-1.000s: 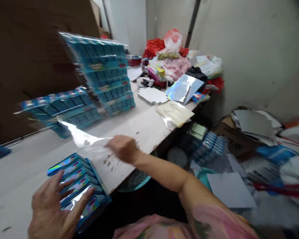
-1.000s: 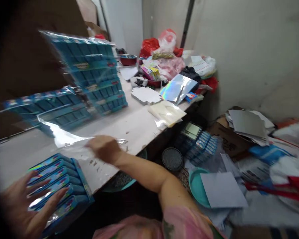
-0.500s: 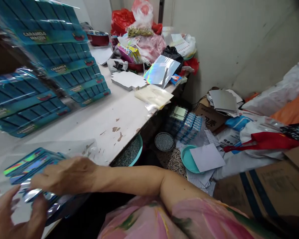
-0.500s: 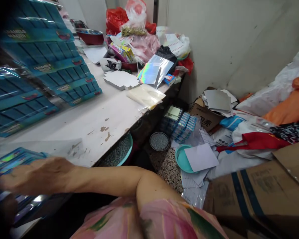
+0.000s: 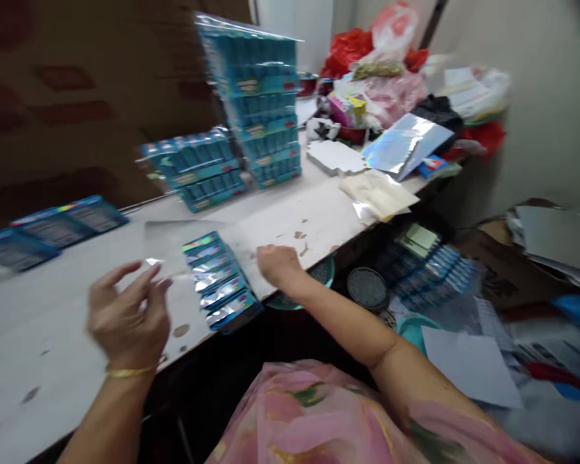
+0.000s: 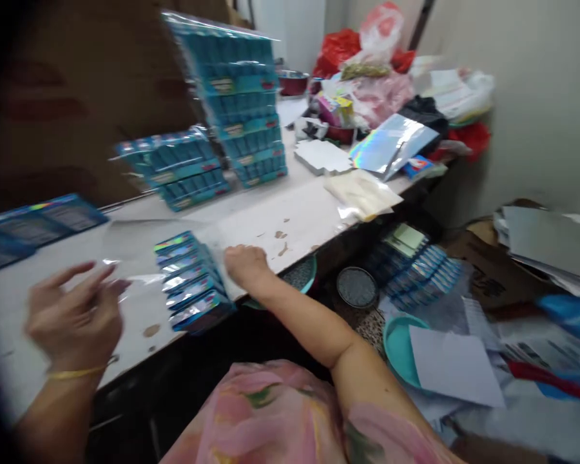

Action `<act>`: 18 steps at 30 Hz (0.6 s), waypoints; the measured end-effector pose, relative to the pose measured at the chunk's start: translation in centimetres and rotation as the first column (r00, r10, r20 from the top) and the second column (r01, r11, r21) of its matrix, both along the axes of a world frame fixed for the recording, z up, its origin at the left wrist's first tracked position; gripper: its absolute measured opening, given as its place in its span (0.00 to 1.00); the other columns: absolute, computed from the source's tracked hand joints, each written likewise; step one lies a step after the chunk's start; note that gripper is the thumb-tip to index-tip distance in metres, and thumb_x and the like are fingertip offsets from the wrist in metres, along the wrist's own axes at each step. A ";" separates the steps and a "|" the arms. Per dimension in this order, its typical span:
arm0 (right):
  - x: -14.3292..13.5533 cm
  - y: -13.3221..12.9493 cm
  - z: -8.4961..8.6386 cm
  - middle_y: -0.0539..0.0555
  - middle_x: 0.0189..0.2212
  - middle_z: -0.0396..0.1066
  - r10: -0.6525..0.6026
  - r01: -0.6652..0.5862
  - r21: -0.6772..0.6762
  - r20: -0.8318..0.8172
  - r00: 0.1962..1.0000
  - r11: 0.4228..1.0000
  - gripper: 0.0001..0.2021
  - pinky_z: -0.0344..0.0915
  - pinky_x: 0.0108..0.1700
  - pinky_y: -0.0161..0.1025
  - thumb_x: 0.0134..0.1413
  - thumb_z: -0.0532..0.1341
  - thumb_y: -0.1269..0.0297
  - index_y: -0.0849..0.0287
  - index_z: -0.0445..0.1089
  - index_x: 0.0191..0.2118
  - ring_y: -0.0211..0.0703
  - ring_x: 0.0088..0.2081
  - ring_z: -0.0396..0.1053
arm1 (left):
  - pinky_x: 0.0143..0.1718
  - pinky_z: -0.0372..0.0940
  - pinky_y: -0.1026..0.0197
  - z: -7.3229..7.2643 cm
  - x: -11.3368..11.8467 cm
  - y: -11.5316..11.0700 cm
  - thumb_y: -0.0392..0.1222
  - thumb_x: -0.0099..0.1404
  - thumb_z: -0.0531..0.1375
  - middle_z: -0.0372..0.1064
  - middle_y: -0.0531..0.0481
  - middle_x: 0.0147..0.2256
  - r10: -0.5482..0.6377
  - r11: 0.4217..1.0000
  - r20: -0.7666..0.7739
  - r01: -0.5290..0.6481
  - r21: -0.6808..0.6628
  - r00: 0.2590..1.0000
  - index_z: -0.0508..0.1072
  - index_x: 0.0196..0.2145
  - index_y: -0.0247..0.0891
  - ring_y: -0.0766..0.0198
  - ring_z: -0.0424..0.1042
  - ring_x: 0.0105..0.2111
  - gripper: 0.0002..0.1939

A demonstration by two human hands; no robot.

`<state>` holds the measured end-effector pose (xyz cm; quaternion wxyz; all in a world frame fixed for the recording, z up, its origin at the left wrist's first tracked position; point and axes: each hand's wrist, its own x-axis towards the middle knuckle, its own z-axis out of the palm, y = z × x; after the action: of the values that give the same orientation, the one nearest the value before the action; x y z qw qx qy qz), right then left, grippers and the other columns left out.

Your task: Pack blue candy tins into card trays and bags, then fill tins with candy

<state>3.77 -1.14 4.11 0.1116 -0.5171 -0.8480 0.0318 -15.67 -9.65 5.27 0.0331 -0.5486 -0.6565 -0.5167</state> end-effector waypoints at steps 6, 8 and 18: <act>-3.9 6.8 3.0 0.57 0.33 0.71 -0.096 0.064 -0.154 -0.204 0.974 0.986 0.13 0.63 0.37 0.37 0.55 0.48 0.65 0.58 0.70 0.37 0.43 0.36 0.69 | 0.22 0.63 0.67 2.3 -2.7 7.0 0.35 0.59 0.52 0.69 0.41 0.34 0.115 0.940 0.714 0.157 -0.303 0.691 0.66 0.33 0.29 0.65 0.71 0.32 0.06; -5.3 8.0 4.9 0.54 0.34 0.71 -0.078 0.040 -0.099 -0.416 0.906 0.994 0.15 0.63 0.38 0.36 0.56 0.47 0.65 0.57 0.66 0.45 0.39 0.35 0.68 | 0.18 0.60 0.73 4.5 -3.3 8.1 0.33 0.60 0.51 0.69 0.44 0.35 0.076 0.947 0.864 0.237 -0.219 0.497 0.65 0.32 0.32 0.69 0.71 0.29 0.04; -11.2 13.0 3.4 0.49 0.27 0.70 -0.330 -0.155 -0.353 -0.931 0.156 0.923 0.22 0.56 0.16 0.27 0.48 0.55 0.65 0.62 0.58 0.51 0.26 0.15 0.57 | 0.29 0.66 0.74 3.1 -5.3 10.6 0.26 0.55 0.54 0.70 0.51 0.32 -0.237 0.971 0.922 0.104 0.215 0.305 0.66 0.38 0.36 0.71 0.71 0.32 0.13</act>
<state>-7.42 11.83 7.52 0.5360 -0.4318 -0.5157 0.5102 -20.96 0.95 8.40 -0.3773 -0.2100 -0.4607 -0.7755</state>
